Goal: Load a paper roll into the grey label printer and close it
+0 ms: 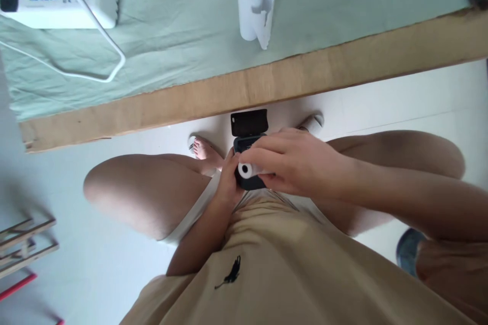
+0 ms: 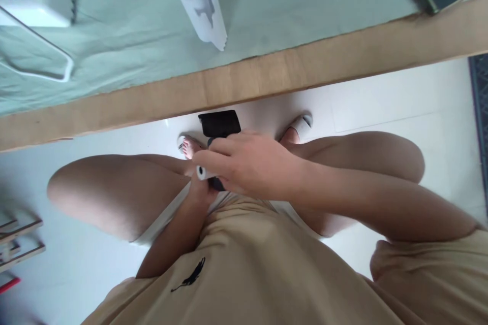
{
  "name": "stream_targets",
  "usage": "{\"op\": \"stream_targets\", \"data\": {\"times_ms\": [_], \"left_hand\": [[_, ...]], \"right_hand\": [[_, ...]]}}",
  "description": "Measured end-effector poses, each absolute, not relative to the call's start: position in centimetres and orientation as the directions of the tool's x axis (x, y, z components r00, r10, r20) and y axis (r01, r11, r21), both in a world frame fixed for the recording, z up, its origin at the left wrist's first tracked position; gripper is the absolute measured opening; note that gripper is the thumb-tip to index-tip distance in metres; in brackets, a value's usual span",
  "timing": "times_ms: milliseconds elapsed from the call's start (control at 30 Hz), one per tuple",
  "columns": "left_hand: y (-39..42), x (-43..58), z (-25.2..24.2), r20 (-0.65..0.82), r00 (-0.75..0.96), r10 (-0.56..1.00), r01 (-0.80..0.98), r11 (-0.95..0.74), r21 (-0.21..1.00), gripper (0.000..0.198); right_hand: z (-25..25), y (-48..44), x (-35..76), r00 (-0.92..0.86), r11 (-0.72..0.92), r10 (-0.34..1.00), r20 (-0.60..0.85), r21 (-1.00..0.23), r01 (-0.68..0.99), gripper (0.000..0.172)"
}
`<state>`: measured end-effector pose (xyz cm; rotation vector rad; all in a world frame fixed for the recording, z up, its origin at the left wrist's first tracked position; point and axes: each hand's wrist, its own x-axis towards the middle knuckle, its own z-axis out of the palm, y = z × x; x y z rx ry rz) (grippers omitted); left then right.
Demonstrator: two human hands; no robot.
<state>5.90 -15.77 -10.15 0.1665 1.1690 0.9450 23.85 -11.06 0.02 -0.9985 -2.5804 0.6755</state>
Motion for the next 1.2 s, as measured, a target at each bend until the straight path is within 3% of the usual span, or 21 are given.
{"op": "stream_targets", "data": {"times_ms": [133,333,600,733,800,867,933,1033,1200], "left_hand": [[-16.1,6.0,-10.2,-0.670,0.062,0.740,-0.566,0.579,0.587,0.043],[-16.2,6.2,-10.1,-0.645,0.087,0.759,-0.571,0.568,0.592,0.046],[-16.3,5.8,-10.4,-0.628,0.100,0.772,-0.586,0.555,0.590,0.042],[-16.5,5.5,-10.4,-0.623,0.098,0.776,-0.568,0.558,0.605,0.056],[-16.6,5.5,-10.2,-0.627,0.098,0.772,-0.544,0.570,0.616,0.064],[-16.6,5.4,-10.1,-0.626,0.101,0.773,-0.521,0.577,0.629,0.067],[-16.6,5.3,-10.1,-0.618,0.100,0.779,-0.506,0.575,0.643,0.074],[-16.6,5.2,-10.5,-0.605,0.095,0.790,-0.495,0.565,0.660,0.084],[-17.0,5.3,-10.7,-0.609,0.134,0.782,-0.473,0.591,0.654,0.086]], "right_hand": [[-3.5,-11.3,23.5,-0.628,0.572,0.777,-0.040,-0.373,0.731,0.027],[-4.8,-11.1,23.3,-0.656,0.591,0.751,-0.074,-0.367,0.718,0.012],[-4.4,-12.5,23.1,-0.677,0.658,0.732,0.079,-0.342,0.671,0.027],[-4.3,-13.8,22.8,-0.727,0.722,0.670,0.153,-0.360,0.590,0.023],[-4.3,-13.7,22.9,-0.746,0.731,0.647,0.161,-0.409,0.546,0.030],[-4.2,-13.1,23.5,-0.695,0.631,0.711,0.107,-0.535,0.563,0.042],[-4.2,-12.1,24.4,-0.517,0.368,0.855,-0.048,-0.645,0.669,0.044],[-4.8,-10.4,25.9,-0.240,0.040,0.943,-0.231,-0.637,0.770,0.036],[-6.8,-9.5,26.4,-0.238,-0.157,0.921,-0.310,-0.851,0.501,0.050]]}}
